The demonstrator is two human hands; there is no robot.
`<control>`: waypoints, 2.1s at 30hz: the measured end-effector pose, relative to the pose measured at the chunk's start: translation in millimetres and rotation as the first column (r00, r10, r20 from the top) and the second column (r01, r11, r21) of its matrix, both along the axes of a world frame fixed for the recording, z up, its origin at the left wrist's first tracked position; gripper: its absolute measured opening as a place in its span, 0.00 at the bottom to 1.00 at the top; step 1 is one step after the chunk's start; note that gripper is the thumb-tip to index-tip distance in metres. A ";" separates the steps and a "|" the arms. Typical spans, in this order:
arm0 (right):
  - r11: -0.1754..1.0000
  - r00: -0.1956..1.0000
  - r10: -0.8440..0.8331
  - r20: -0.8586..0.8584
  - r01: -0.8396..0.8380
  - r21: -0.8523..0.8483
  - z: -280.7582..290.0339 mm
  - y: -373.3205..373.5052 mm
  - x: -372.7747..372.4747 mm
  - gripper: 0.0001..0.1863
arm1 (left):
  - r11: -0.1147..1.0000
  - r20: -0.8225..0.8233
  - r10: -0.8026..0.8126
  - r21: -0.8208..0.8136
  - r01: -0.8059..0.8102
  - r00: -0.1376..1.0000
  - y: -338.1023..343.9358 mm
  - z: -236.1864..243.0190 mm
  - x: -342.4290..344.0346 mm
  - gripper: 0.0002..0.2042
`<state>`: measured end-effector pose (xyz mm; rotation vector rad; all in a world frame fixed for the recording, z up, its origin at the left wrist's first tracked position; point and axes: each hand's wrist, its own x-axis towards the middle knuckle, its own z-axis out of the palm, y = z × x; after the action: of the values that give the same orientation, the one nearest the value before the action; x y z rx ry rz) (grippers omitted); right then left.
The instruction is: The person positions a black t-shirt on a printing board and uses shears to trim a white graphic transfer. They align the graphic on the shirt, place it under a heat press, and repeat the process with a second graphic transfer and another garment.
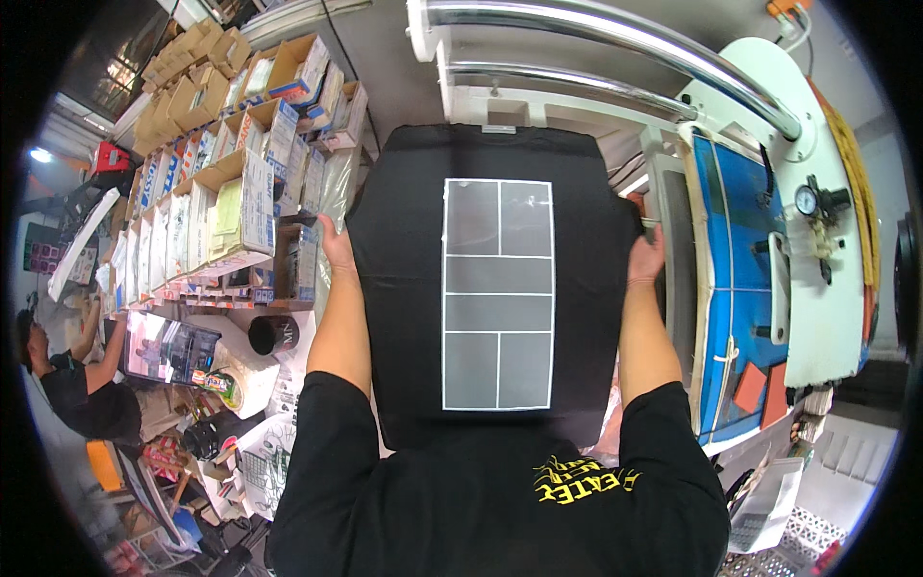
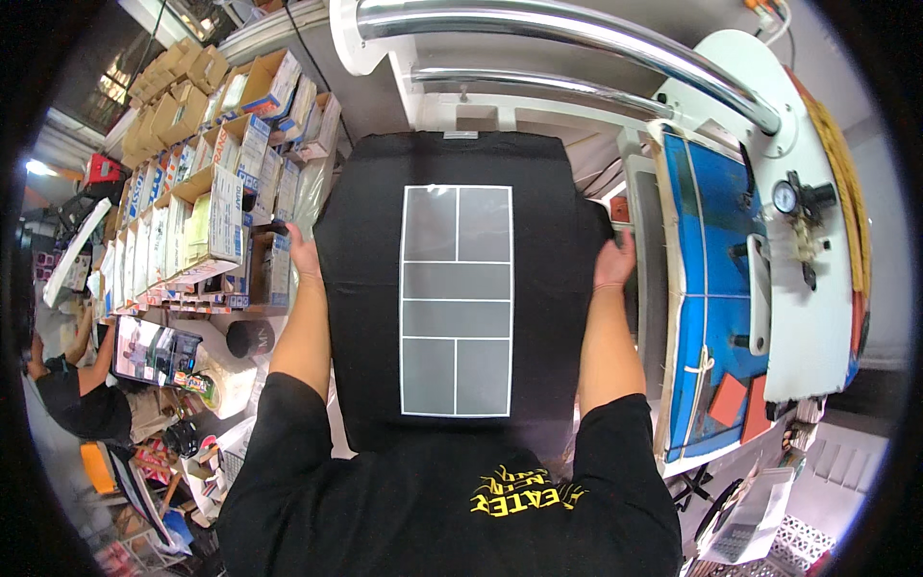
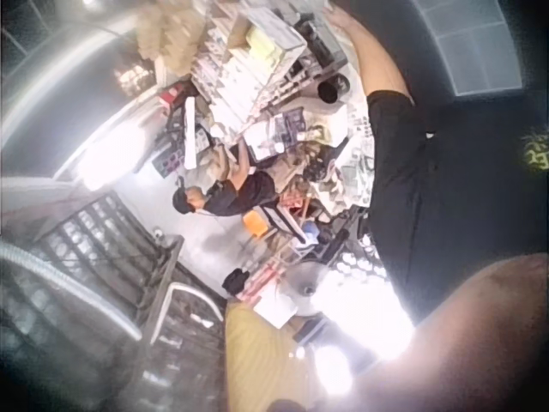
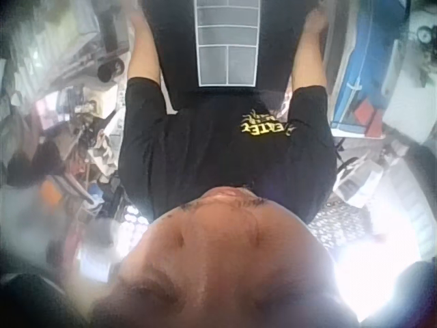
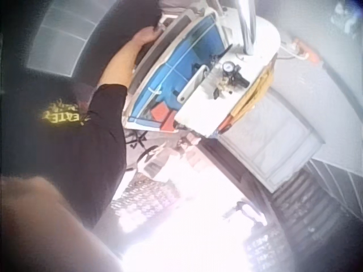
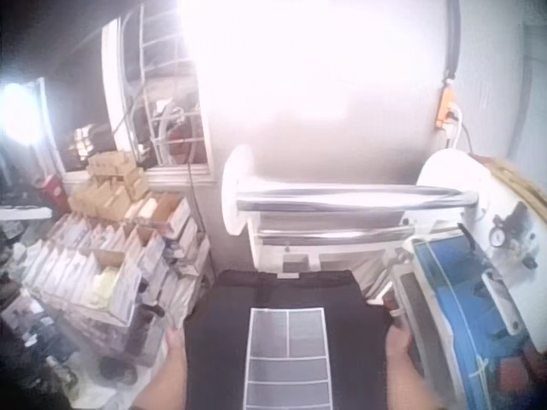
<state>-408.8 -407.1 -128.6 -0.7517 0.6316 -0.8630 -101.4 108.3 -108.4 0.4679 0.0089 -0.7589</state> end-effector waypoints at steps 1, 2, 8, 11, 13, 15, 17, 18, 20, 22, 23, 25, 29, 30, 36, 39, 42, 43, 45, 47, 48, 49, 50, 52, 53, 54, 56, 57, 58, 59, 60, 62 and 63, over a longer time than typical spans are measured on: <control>1.000 1.000 -0.008 0.011 0.008 -0.004 -10.9 -15.8 -5.0 0.31 | 0.995 0.011 0.088 0.035 -0.088 0.996 1.3 -7.0 12.5 0.48; 1.000 1.000 -0.016 0.024 0.017 -0.015 -16.5 -31.6 -10.4 0.32 | 0.983 0.027 0.171 0.063 -0.172 0.985 1.7 -14.7 25.7 0.46; 0.963 0.966 0.050 0.253 -0.114 0.246 42.0 9.6 17.6 0.26 | 0.838 0.174 0.501 0.144 -0.526 0.847 54.8 -49.3 63.5 0.19; 0.954 0.981 -0.171 0.089 0.142 0.266 58.4 17.3 25.2 0.25 | 0.770 0.238 0.518 0.289 -0.569 0.821 47.4 -53.7 61.2 0.16; 0.961 0.975 -0.171 0.139 0.133 0.244 63.7 18.5 31.2 0.24 | 0.884 0.068 0.397 0.237 -0.402 0.915 48.1 -53.9 60.1 0.18; 0.960 0.972 -0.176 0.155 0.135 0.246 65.0 21.1 30.9 0.22 | 0.911 -0.042 0.381 0.187 -0.368 0.923 41.9 -31.3 47.0 0.20; 0.953 0.964 -0.122 0.234 0.048 0.300 61.6 12.1 31.7 0.22 | 0.949 -0.020 0.316 0.023 -0.315 0.949 71.2 -54.9 68.6 0.20; 0.949 0.961 -0.108 0.253 0.024 0.315 56.7 8.0 24.1 0.21 | 0.949 -0.036 0.310 0.068 -0.308 0.950 53.8 -52.5 61.2 0.19; 0.956 0.967 -0.185 0.174 0.136 0.261 55.0 0.2 7.2 0.21 | 0.938 -0.056 0.319 0.163 -0.306 0.946 23.1 -45.9 48.3 0.17; 0.947 0.970 -0.106 0.217 0.033 0.319 59.3 24.6 52.9 0.21 | 0.840 0.212 0.473 0.185 -0.510 0.855 130.2 -72.6 89.4 0.07; 0.951 0.976 -0.109 0.190 0.047 0.306 62.1 20.6 42.1 0.22 | 0.727 0.047 0.617 0.348 -0.592 0.786 88.9 -74.4 84.2 0.06; 0.954 0.979 -0.078 0.189 0.018 0.299 66.9 14.2 23.3 0.22 | 0.661 0.112 0.685 0.319 -0.679 0.720 42.1 -54.3 69.0 0.09; 0.934 0.977 -0.050 0.209 -0.028 0.356 74.2 11.2 22.5 0.23 | 0.869 0.046 0.476 0.130 -0.478 0.878 39.7 -19.5 50.4 0.18; 0.937 0.974 -0.041 0.224 -0.040 0.348 73.9 8.7 23.5 0.23 | 0.876 0.036 0.466 0.122 -0.467 0.884 41.6 -12.8 50.3 0.18; 0.913 0.847 0.390 -0.362 -0.303 0.274 99.6 61.9 -6.2 0.38 | 0.952 0.007 -0.002 0.305 0.000 1.000 33.7 36.6 -20.4 0.25; 0.791 0.680 0.611 -0.405 -0.510 0.337 78.1 107.2 -67.5 0.41 | 0.861 -0.121 -0.286 0.402 0.310 0.951 57.1 29.5 -99.6 0.31; 0.794 0.777 0.570 -0.267 -0.437 0.423 57.5 164.9 -142.7 0.35 | 0.711 -0.220 -0.286 0.604 0.360 0.933 98.3 5.5 -170.8 0.27; 0.781 0.766 0.580 -0.278 -0.425 0.458 49.9 178.4 -162.1 0.34 | 0.725 -0.197 -0.296 0.591 0.354 0.935 112.1 1.3 -189.1 0.25; 0.749 0.734 0.610 -0.298 -0.411 0.519 40.9 198.0 -187.6 0.32 | 0.759 -0.145 -0.301 0.562 0.328 0.943 135.6 -7.2 -218.0 0.22; 0.807 0.784 0.526 -0.330 -0.337 0.484 40.5 200.7 -206.7 0.25 | 0.784 -0.120 -0.187 0.580 0.222 0.975 156.3 -7.0 -231.1 0.18; 0.829 0.829 0.469 -0.304 -0.293 0.477 42.5 196.4 -216.2 0.24 | 0.784 -0.111 -0.123 0.598 0.165 0.986 168.3 1.7 -237.4 0.16; 0.847 0.869 0.409 -0.279 -0.247 0.472 44.7 191.2 -225.4 0.23 | 0.773 -0.069 -0.109 0.621 0.128 0.992 175.4 7.9 -236.0 0.15; 0.891 0.889 0.342 -0.304 -0.203 0.407 62.1 192.3 -227.5 0.23 | 0.753 -0.030 -0.080 0.653 0.081 0.996 187.6 17.0 -235.7 0.15; 0.942 0.920 0.246 -0.306 -0.152 0.300 77.0 188.5 -241.7 0.22 | 0.732 0.045 -0.059 0.681 0.013 0.997 204.2 28.4 -232.0 0.12; 0.956 0.934 0.217 -0.284 -0.144 0.256 75.3 181.9 -250.6 0.21 | 0.692 0.071 -0.110 0.722 0.025 0.991 210.0 40.0 -229.3 0.11; 0.960 0.930 0.239 -0.280 -0.184 0.211 79.1 181.8 -251.3 0.20 | 0.708 0.076 -0.115 0.706 0.028 0.990 225.7 34.8 -227.4 0.10; 0.964 0.924 0.263 -0.279 -0.242 0.106 87.8 183.3 -257.8 0.20 | 0.708 0.088 -0.075 0.706 -0.010 0.993 241.1 34.0 -231.4 0.11; 0.969 0.925 0.246 -0.289 -0.230 0.089 87.5 183.9 -262.3 0.19 | 0.692 0.097 -0.035 0.720 -0.046 0.995 230.3 42.9 -235.2 0.12; 0.974 0.927 0.227 -0.299 -0.216 0.071 86.6 184.8 -266.3 0.19 | 0.675 0.106 0.003 0.733 -0.080 0.994 223.7 49.0 -237.9 0.13; 0.977 0.928 0.215 -0.305 -0.208 0.055 86.1 185.5 -267.6 0.18 | 0.673 0.124 -0.003 0.734 -0.090 0.992 228.6 49.6 -239.8 0.13; 0.979 0.931 0.204 -0.304 -0.200 0.044 81.6 185.0 -271.3 0.17 | 0.676 0.137 -0.021 0.731 -0.087 0.990 231.5 43.8 -237.0 0.14; 0.984 0.935 0.170 -0.310 -0.176 0.009 71.2 183.1 -273.3 0.16 | 0.654 0.167 -0.047 0.750 -0.096 0.985 243.7 30.1 -231.4 0.16; 0.991 0.920 0.116 -0.374 -0.131 -0.014 76.5 188.6 -271.3 0.16 | 0.587 0.214 -0.095 0.801 -0.119 0.972 233.7 39.2 -234.8 0.17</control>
<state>-680.1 -218.5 -52.1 -0.9923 0.8960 -0.6200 -336.2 342.1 -69.2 1.4562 0.1472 -0.6452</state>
